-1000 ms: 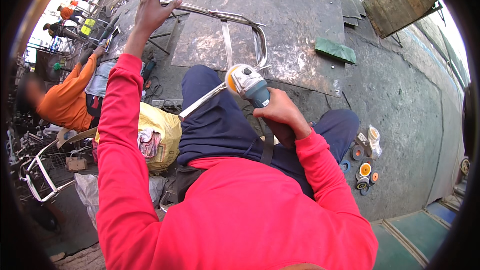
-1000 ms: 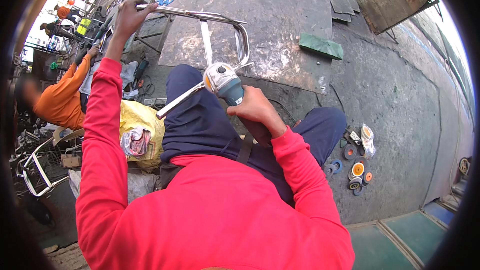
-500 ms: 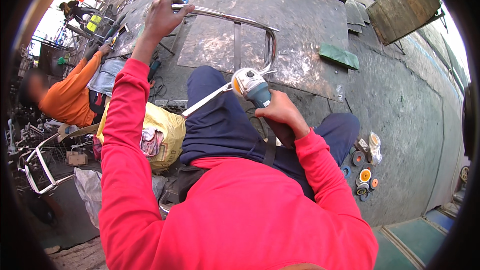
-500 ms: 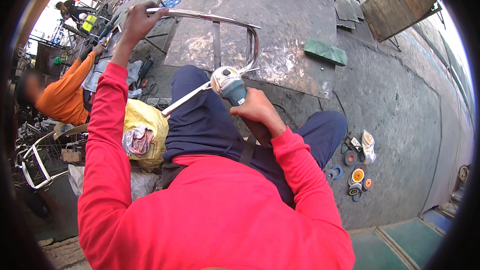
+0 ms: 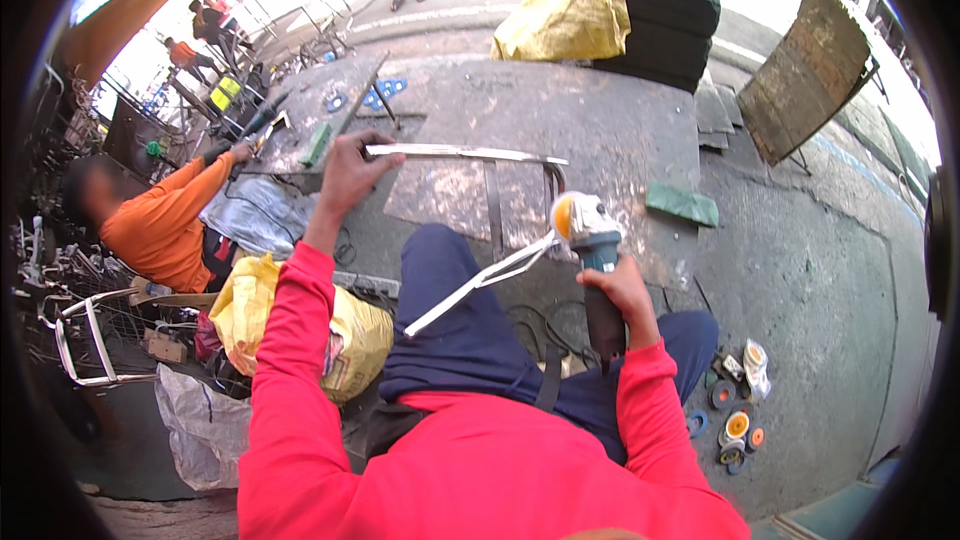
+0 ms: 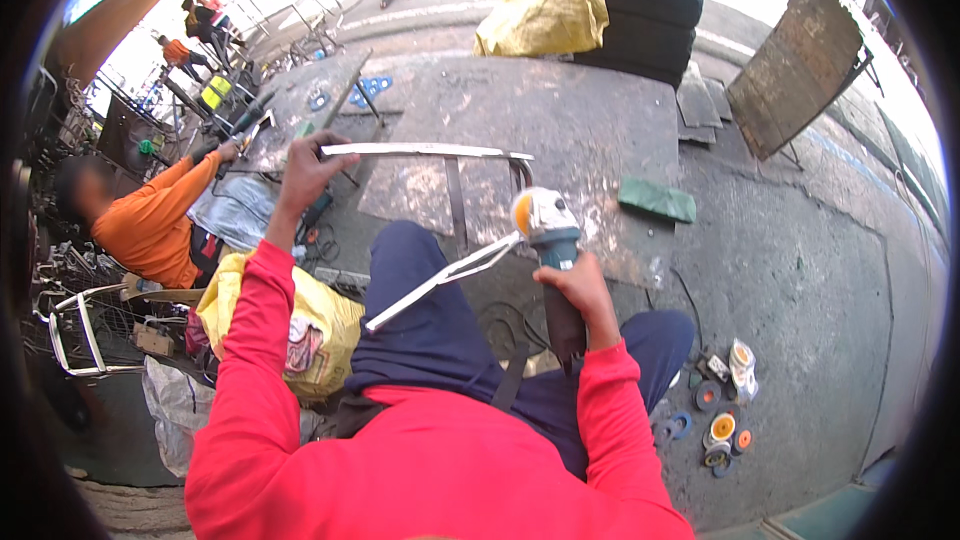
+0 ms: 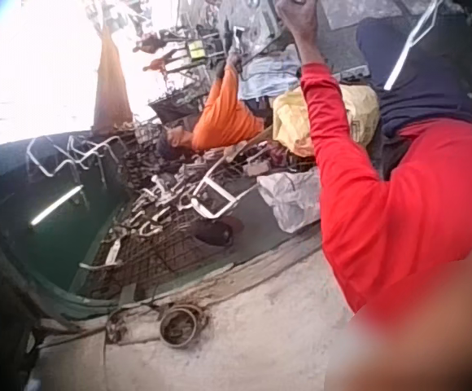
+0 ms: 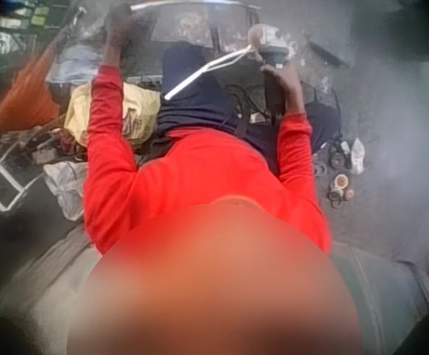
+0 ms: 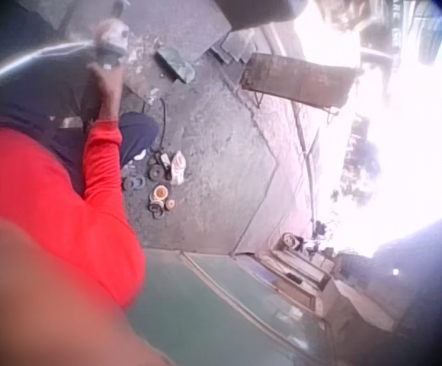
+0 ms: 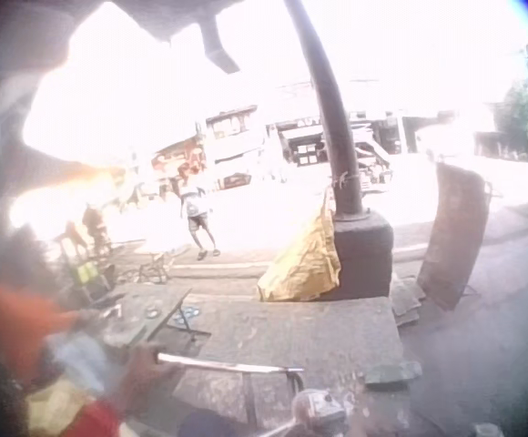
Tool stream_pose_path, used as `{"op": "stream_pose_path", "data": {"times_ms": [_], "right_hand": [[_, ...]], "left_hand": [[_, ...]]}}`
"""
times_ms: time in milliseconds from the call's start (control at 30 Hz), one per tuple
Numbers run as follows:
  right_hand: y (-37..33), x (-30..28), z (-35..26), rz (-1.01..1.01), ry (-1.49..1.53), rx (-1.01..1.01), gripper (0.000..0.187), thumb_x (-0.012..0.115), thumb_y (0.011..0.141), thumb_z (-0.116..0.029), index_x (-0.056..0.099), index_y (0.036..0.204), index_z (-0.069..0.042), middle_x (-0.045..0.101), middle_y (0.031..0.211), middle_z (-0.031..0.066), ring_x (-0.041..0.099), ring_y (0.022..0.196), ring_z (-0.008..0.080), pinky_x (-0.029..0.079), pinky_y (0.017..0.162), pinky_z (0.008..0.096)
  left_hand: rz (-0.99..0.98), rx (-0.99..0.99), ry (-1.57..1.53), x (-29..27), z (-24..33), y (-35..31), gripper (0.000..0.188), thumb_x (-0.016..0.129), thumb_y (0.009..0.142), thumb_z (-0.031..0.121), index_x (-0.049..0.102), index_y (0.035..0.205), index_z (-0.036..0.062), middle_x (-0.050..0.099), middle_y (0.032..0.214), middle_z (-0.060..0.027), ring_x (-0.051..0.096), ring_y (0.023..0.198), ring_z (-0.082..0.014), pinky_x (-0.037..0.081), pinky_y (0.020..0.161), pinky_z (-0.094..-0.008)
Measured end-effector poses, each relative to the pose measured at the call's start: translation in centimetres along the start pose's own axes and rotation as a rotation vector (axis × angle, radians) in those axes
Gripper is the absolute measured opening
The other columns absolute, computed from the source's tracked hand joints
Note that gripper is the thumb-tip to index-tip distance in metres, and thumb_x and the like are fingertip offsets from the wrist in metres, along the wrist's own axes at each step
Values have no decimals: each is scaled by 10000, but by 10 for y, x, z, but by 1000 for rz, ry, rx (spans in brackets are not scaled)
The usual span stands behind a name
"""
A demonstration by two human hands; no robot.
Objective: The person sits on the ground and uses an angle grinder to smooth the edges of a metal frame. They hold the frame with one hand and operate the grinder with the other, rotating the frame to access different sides. The person briefly touches their face before resuming grinding.
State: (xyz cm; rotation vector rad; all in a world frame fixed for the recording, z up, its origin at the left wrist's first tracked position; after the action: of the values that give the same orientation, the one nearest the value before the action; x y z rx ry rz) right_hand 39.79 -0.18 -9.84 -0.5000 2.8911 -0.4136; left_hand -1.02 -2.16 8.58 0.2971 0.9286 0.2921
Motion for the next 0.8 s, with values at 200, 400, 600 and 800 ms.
{"op": "stream_pose_path", "data": {"times_ms": [200,400,600,800], "right_hand": [[9,-25,18,117,233,121,288,803,657,-127,651,861,8,644,752,47,592,590,128,474,531,297],[11,-37,26,157,341,106,279,783,663,-102,613,843,27,636,720,77,600,513,166,490,462,316],[11,-39,28,200,295,100,271,780,663,-136,627,800,41,634,698,86,595,505,168,478,456,323],[13,-42,32,155,286,117,294,770,679,-158,596,819,34,608,687,84,613,503,199,506,460,338]], "left_hand": [[-8,-14,-7,5,18,7,307,811,758,217,714,909,-32,707,770,-117,659,671,-132,514,629,-284],[-81,-8,260,6,40,25,428,792,720,371,713,849,-29,694,809,-217,693,801,-334,525,766,-395],[-448,90,547,5,63,44,511,738,755,483,708,731,-26,639,658,-214,679,678,-285,509,657,-416],[-1021,22,716,24,81,68,625,605,865,569,690,629,-4,687,628,-78,662,544,-182,513,544,-326]]}}
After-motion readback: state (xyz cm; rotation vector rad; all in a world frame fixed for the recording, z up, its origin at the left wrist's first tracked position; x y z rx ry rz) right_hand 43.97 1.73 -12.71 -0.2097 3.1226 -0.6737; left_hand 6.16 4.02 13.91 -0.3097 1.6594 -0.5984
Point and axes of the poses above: each hand's wrist, its own y-axis towards the middle knuckle, its own x-axis out of the palm, z = x × y, the point moved 2 cm from there along y, towards the middle knuckle
